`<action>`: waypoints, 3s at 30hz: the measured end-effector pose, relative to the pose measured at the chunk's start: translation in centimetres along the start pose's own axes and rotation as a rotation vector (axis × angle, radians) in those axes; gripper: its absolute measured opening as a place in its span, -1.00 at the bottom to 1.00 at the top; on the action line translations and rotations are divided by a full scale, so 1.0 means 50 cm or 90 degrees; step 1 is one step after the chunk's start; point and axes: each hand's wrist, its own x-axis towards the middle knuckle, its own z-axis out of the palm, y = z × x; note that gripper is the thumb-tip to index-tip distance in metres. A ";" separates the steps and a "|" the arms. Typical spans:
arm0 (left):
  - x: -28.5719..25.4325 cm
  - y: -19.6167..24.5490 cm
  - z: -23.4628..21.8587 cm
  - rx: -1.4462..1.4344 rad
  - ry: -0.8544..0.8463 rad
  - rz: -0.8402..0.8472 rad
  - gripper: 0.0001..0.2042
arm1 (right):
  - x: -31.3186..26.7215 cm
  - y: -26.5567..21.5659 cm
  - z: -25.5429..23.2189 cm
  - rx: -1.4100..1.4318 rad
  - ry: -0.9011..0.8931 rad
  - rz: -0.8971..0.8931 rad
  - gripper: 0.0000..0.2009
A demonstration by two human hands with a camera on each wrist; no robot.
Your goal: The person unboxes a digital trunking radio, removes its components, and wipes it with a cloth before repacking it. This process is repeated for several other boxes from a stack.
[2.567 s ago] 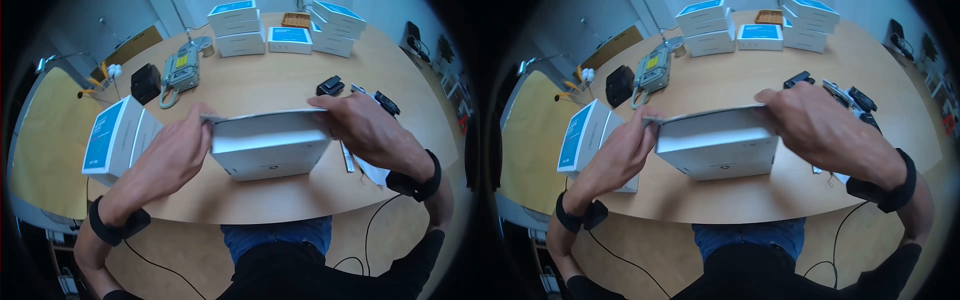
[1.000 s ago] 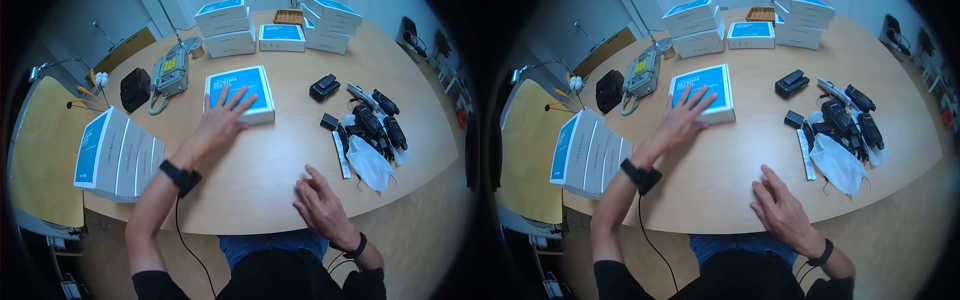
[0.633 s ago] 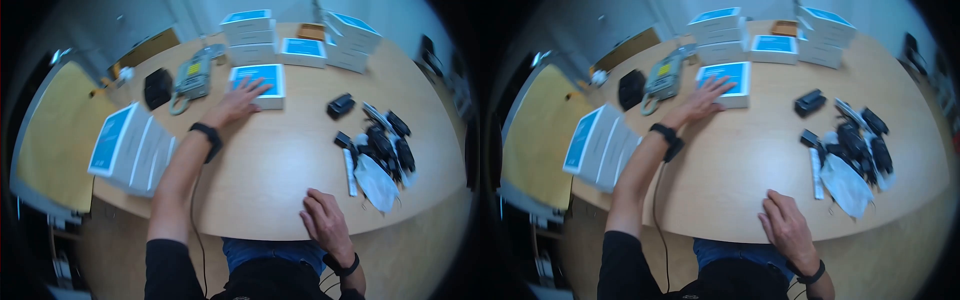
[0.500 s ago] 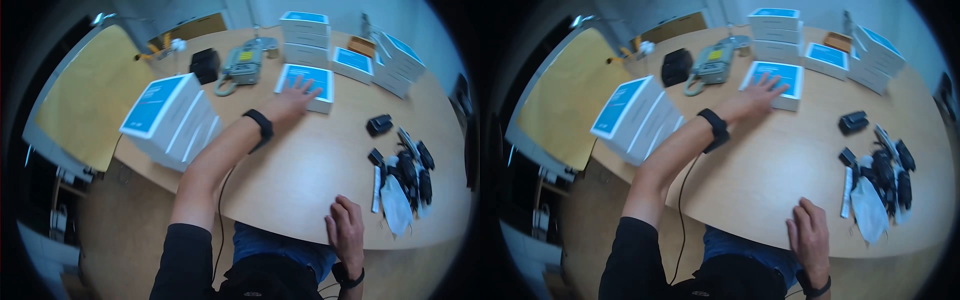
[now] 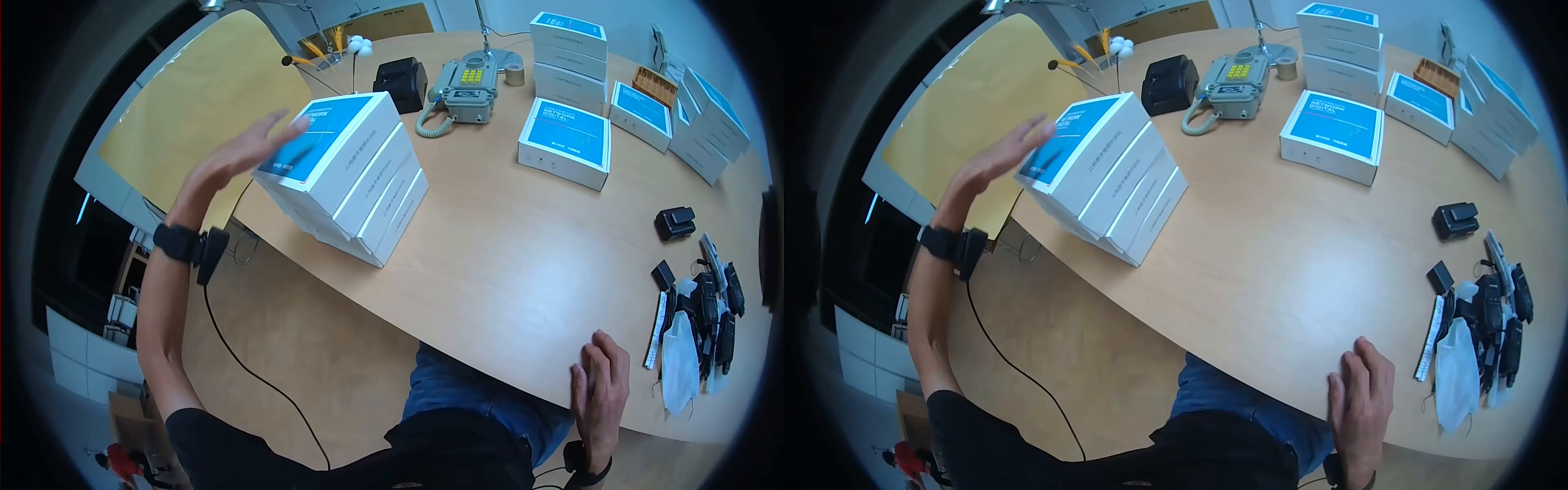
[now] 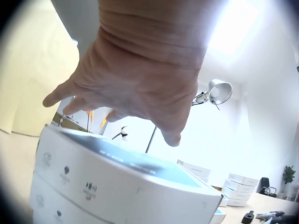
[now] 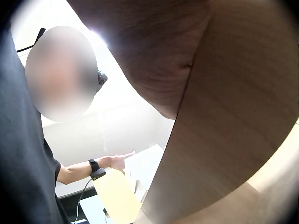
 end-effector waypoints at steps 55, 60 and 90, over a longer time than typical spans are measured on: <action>-0.128 0.593 0.210 0.082 0.499 0.797 -0.64 | -0.064 -0.005 0.019 -0.120 0.152 -0.148 -0.54; -0.052 0.598 0.307 0.071 0.405 0.808 -0.24 | -0.087 -0.010 0.007 -0.035 0.196 -0.123 -0.45; -0.295 0.492 0.462 -0.046 -0.120 0.829 -0.33 | -0.045 0.099 -0.080 -0.348 0.131 0.107 -0.81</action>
